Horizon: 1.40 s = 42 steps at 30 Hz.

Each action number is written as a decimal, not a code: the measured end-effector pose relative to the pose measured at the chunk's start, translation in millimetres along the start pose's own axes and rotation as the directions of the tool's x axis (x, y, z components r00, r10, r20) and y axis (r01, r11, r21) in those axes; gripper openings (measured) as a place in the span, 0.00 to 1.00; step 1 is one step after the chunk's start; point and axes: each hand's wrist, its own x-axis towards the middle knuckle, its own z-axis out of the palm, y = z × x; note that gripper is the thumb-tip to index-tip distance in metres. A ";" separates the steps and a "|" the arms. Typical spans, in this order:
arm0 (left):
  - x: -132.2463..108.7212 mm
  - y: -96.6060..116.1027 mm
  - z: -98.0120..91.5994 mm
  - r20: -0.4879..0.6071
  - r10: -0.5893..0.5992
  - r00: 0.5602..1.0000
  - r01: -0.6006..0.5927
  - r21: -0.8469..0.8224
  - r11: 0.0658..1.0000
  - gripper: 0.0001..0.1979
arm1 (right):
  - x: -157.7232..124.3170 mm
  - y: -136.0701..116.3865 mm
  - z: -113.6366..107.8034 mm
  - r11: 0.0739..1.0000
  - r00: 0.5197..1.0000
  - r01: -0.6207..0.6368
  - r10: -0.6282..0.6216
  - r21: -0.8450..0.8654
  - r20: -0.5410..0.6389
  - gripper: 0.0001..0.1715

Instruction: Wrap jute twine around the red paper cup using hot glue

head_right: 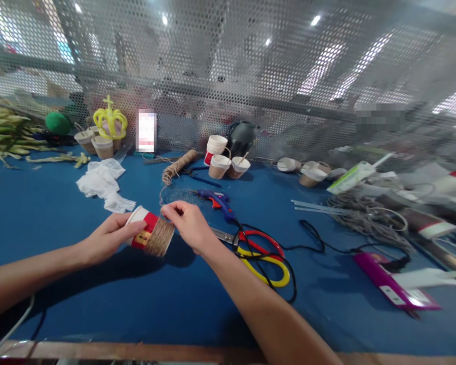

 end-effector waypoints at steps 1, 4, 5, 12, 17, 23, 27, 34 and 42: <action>1.1 -0.1 0.1 -0.020 0.006 1.000 -0.006 -0.004 1.000 0.16 | 0.2 -0.3 -0.9 1.000 1.000 0.008 -0.008 0.002 -0.017 0.14; 5.1 -1.8 -0.9 -0.101 0.039 0.994 -0.038 0.010 0.999 0.16 | -2.6 -4.9 -2.5 0.999 0.997 0.046 -0.047 -0.017 -0.061 0.14; 6.2 -2.5 -1.5 -0.123 0.051 0.991 -0.048 0.027 0.998 0.16 | -4.5 -7.2 -2.3 0.997 0.996 0.064 -0.066 -0.035 -0.062 0.14; 7.5 -3.3 -3.1 -0.152 0.109 0.982 -0.087 0.143 0.986 0.16 | -14.2 -11.8 6.9 0.989 0.993 0.118 -0.120 -0.085 -0.023 0.17; 7.2 -2.6 -2.3 -0.142 0.132 0.981 -0.099 0.215 0.971 0.16 | -14.0 -10.4 9.9 0.994 0.996 0.091 -0.092 -0.054 -0.012 0.17; 5.9 -0.7 -2.2 -0.128 0.139 0.982 -0.100 0.274 0.956 0.16 | -13.6 -12.9 10.2 0.995 0.997 0.071 -0.072 -0.069 -0.014 0.16; 5.5 -0.3 -1.7 -0.126 0.134 0.983 -0.091 0.294 0.951 0.16 | -13.0 -11.8 10.7 0.994 0.997 0.071 -0.072 -0.087 -0.008 0.16; 5.7 -2.8 -2.6 -0.120 0.132 0.984 -0.092 0.291 0.952 0.17 | -14.1 -12.0 10.2 0.993 0.996 0.078 -0.080 -0.086 -0.024 0.16; 11.9 -2.3 -4.0 -0.195 -0.011 0.981 -0.006 -0.089 0.996 0.13 | -8.3 -8.9 6.1 0.990 0.993 0.060 -0.046 0.127 -0.104 0.14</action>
